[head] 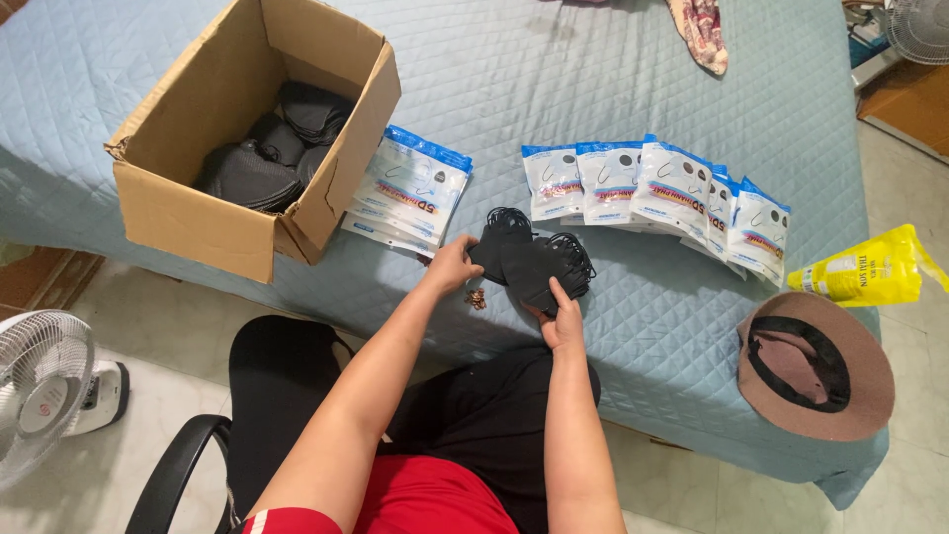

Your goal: Packing face masks into a cardboard box

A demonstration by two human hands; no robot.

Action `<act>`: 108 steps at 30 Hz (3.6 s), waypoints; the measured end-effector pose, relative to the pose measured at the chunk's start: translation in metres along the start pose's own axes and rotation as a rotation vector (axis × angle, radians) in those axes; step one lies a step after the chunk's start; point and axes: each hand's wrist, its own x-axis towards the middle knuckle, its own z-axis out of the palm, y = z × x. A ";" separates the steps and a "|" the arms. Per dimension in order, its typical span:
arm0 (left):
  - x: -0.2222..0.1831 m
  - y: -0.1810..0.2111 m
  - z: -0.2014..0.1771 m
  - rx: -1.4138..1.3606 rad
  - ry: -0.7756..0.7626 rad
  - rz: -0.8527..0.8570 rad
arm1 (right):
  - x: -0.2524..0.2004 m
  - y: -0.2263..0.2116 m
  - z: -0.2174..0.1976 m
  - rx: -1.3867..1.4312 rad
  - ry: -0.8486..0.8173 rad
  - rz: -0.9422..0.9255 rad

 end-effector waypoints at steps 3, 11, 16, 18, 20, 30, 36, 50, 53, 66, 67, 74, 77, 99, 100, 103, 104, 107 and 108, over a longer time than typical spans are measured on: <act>-0.011 0.013 -0.008 0.011 -0.019 0.010 | -0.002 -0.001 0.002 0.019 0.007 -0.017; 0.003 -0.007 0.004 0.031 0.018 0.020 | -0.002 -0.008 0.003 0.131 0.074 -0.023; -0.009 0.007 -0.001 0.014 0.061 0.022 | -0.013 -0.013 0.015 0.179 0.097 -0.018; -0.013 0.011 -0.001 0.030 0.064 0.042 | -0.021 -0.014 0.021 0.137 0.079 -0.017; -0.014 0.010 -0.001 0.050 0.088 0.029 | -0.014 -0.010 0.012 0.120 0.070 -0.009; -0.035 0.063 0.007 -0.050 0.108 0.104 | -0.006 0.001 -0.002 -0.001 -0.011 0.039; -0.041 0.068 0.009 0.015 0.141 0.146 | -0.022 -0.004 0.011 -0.076 -0.013 0.031; -0.030 0.061 -0.002 -0.163 -0.029 0.076 | -0.025 -0.012 0.019 -0.021 -0.002 0.021; -0.038 0.060 -0.004 -0.227 -0.052 0.033 | -0.014 -0.003 -0.004 0.007 0.048 0.033; -0.014 0.077 -0.024 -0.880 0.172 0.059 | -0.012 -0.032 0.009 0.393 0.283 -0.028; -0.012 0.063 -0.019 -0.877 0.172 0.058 | -0.013 -0.029 0.007 0.396 0.283 -0.025; 0.017 -0.014 0.012 -0.398 0.109 -0.108 | -0.017 -0.033 0.010 0.460 0.287 -0.012; 0.031 -0.020 0.007 -0.055 0.120 -0.117 | -0.010 -0.035 0.017 0.452 0.268 -0.002; -0.033 0.092 0.001 -0.134 0.109 0.062 | -0.021 -0.013 0.013 0.036 -0.113 0.095; -0.031 0.087 0.007 -0.134 0.110 0.061 | -0.017 -0.010 0.009 0.036 -0.113 0.096; -0.029 0.078 0.019 -0.102 0.071 0.135 | -0.013 -0.003 0.001 -0.010 -0.149 0.097; -0.027 0.077 0.019 -0.076 0.069 0.109 | -0.013 -0.004 0.001 -0.012 -0.155 0.100; -0.024 0.072 0.018 -0.072 0.082 0.053 | -0.013 -0.005 0.002 -0.018 -0.157 0.109; -0.023 0.070 0.017 -0.093 0.094 0.023 | -0.013 -0.005 0.003 -0.020 -0.151 0.114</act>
